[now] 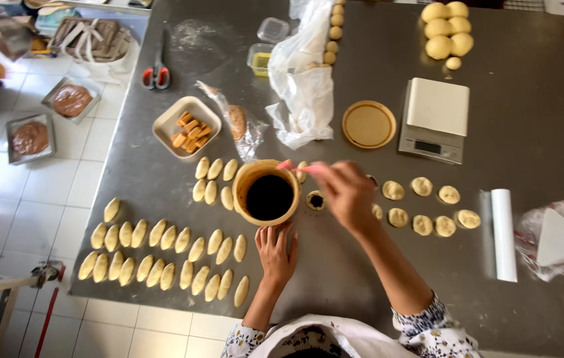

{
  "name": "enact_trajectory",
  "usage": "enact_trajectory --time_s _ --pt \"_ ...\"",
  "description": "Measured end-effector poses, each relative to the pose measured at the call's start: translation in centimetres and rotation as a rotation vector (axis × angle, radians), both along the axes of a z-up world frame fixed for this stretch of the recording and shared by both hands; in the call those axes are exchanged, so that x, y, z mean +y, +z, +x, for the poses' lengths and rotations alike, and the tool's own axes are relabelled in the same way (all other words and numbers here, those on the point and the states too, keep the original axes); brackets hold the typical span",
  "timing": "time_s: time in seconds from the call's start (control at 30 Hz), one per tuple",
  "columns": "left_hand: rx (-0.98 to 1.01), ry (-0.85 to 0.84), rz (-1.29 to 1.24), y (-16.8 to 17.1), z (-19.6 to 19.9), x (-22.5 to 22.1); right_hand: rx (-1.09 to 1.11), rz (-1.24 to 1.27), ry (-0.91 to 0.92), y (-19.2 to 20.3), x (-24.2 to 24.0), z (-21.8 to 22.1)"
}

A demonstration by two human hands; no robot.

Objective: The person flattens small rounds of dough on a table and uses a spoon to place a dark filling from a container into the center of each piece.

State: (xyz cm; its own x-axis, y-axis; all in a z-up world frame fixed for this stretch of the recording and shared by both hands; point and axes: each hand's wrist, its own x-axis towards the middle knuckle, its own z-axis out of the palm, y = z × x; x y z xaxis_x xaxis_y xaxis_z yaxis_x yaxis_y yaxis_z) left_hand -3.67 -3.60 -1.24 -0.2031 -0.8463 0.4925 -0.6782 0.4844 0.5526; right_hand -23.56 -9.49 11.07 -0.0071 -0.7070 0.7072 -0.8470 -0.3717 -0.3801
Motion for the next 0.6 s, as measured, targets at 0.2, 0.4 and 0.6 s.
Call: enact_trajectory --time_s 0.2,0.4,0.6 --pt "0.048 0.055 -0.036 0.6 1.7 -0.7 0.391 0.314 0.156 -4.1 -6.1 8.1" --pt "0.045 0.032 -0.026 0.3 1.2 -0.9 0.098 0.526 0.179 -3.6 -5.3 7.6" --pt "0.083 -0.074 -0.02 0.3 -0.1 -0.4 -0.274 0.584 0.065 -2.3 -4.6 4.2"
